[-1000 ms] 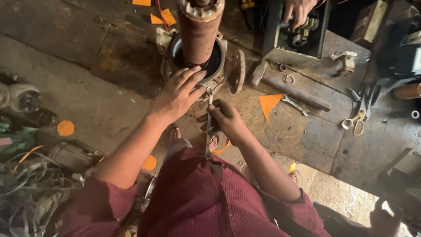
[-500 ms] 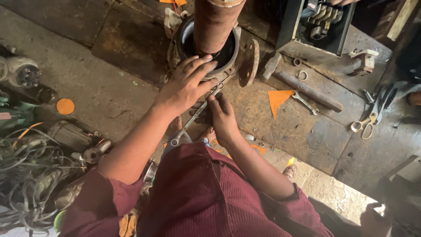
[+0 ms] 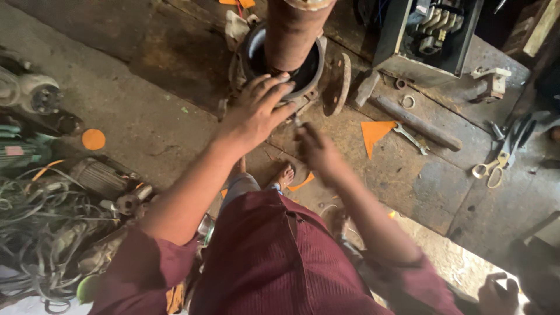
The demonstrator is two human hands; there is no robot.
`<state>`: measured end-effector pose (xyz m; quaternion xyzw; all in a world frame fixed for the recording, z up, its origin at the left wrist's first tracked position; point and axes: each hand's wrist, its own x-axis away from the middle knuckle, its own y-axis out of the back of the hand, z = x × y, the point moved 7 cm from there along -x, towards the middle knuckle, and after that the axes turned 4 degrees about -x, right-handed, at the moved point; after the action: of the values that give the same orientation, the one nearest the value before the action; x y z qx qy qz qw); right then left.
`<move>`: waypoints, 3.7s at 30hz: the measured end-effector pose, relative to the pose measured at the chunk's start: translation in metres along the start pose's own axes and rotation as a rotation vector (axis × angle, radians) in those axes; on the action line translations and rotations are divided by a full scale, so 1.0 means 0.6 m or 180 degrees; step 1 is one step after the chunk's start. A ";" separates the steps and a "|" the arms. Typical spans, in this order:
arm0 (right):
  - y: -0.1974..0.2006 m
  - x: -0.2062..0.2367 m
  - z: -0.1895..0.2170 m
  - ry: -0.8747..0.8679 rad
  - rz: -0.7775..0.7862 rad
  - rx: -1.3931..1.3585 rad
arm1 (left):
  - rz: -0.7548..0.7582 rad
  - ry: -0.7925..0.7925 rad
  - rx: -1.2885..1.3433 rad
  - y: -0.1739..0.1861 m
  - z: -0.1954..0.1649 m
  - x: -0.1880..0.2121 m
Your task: The person works on a pump or motor assembly mounted on a wooden workbench, holding the housing steady while using a spanner to loosen and tighten bolts around the base flange. They reposition the assembly, pick up fasteners from the bench, and continue working on the mounting bolts with the wrench.
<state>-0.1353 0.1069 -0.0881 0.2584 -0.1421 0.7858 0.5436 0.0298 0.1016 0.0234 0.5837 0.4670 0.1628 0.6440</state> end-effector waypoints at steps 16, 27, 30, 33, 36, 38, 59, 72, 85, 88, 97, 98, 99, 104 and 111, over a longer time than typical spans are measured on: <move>0.060 0.066 0.061 0.0445 0.0231 0.0515 | -0.0210 -0.0075 -0.0351 -0.001 -0.016 0.010; -0.076 0.045 0.021 -0.0164 0.0275 -0.1846 | 0.0083 0.0029 -0.0261 0.003 -0.020 0.002; -0.021 0.034 0.045 0.0333 0.0237 0.0465 | 0.0017 -0.0003 -0.0286 0.001 -0.019 0.007; 0.059 0.018 0.128 0.1825 -0.0835 0.3402 | -0.0056 0.0043 -0.0406 -0.001 -0.017 0.012; 0.083 0.038 0.171 0.2794 -0.1031 0.3601 | -0.0082 0.0110 -0.0413 -0.007 -0.017 0.013; 0.092 0.051 0.169 0.2669 -0.0930 0.3576 | -0.0154 0.0111 -0.0250 -0.008 -0.023 0.017; 0.150 0.079 -0.075 0.1415 -0.0998 0.2772 | 0.0506 -0.1274 -0.2527 -0.051 -0.089 -0.043; 0.167 0.094 -0.078 0.1692 -0.1188 0.2577 | 0.0659 -0.0899 -0.1841 -0.043 -0.088 -0.042; 0.174 0.098 -0.085 0.1821 -0.1231 0.2594 | 0.0427 -0.0782 -0.1479 -0.051 -0.087 -0.036; 0.175 0.100 -0.084 0.1902 -0.1268 0.2589 | 0.0563 -0.0861 -0.1624 -0.056 -0.084 -0.036; 0.174 0.104 -0.084 0.1895 -0.1368 0.2663 | 0.0114 -0.1044 -0.1731 -0.063 -0.088 -0.030; 0.173 0.104 -0.084 0.1872 -0.1378 0.2689 | 0.0057 -0.1097 -0.1783 -0.063 -0.088 -0.029; 0.172 0.104 -0.086 0.1857 -0.1337 0.2641 | -0.0025 -0.1067 -0.1790 -0.061 -0.089 -0.030; 0.173 0.106 -0.087 0.1859 -0.1304 0.2545 | -0.0338 -0.0800 -0.1945 -0.054 -0.097 -0.044; 0.171 0.107 -0.091 0.1864 -0.1317 0.2515 | 0.0011 -0.0979 -0.1730 -0.031 -0.098 -0.027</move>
<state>-0.2620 0.1468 -0.0915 0.2358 0.3762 0.6951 0.5654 -0.0316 0.1196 0.0202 0.4087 0.3024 0.1925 0.8393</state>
